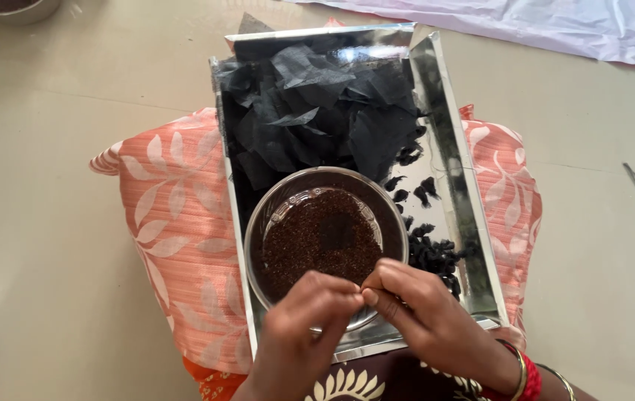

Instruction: Rolling a granular brown substance into small strips of black paper to create small cylindrical items.

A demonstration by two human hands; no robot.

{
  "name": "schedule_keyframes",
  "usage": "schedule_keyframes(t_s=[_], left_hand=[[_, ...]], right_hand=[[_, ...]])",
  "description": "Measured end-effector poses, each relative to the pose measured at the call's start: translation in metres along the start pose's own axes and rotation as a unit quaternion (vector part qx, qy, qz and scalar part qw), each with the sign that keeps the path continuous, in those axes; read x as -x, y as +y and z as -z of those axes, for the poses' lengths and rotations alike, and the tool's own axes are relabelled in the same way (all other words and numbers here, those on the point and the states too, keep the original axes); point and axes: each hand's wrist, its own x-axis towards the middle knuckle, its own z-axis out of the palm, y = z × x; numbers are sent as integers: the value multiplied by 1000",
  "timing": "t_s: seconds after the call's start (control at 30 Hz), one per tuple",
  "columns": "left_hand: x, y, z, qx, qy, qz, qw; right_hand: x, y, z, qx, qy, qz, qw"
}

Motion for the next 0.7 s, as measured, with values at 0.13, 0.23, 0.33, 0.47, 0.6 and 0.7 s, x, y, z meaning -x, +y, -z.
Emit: schedule_keyframes(t_s=[0.13,0.23,0.33,0.47,0.6,0.7], left_hand=[[-10,8,12,-159,-76,-235,956],[2,-5,1,-172,-117,-264,942],[19,-25,-19,-34,-71,-60,995],[4,-24,-16,159,26,280,946],[-7,-21,-6,349,35,415,840],[-5,-28,-5,288,-5,377,880]], right_hand=[[16,39,-9,-525,-53,-262,808],[22,46,-12,-593,-99,-286,746],[19,36,-13,-246,-82,-185,948],[12,0,-13,6,73,15,997],[22,25,-22,146,82,153,974],[18,22,-18,141,79,144,976]])
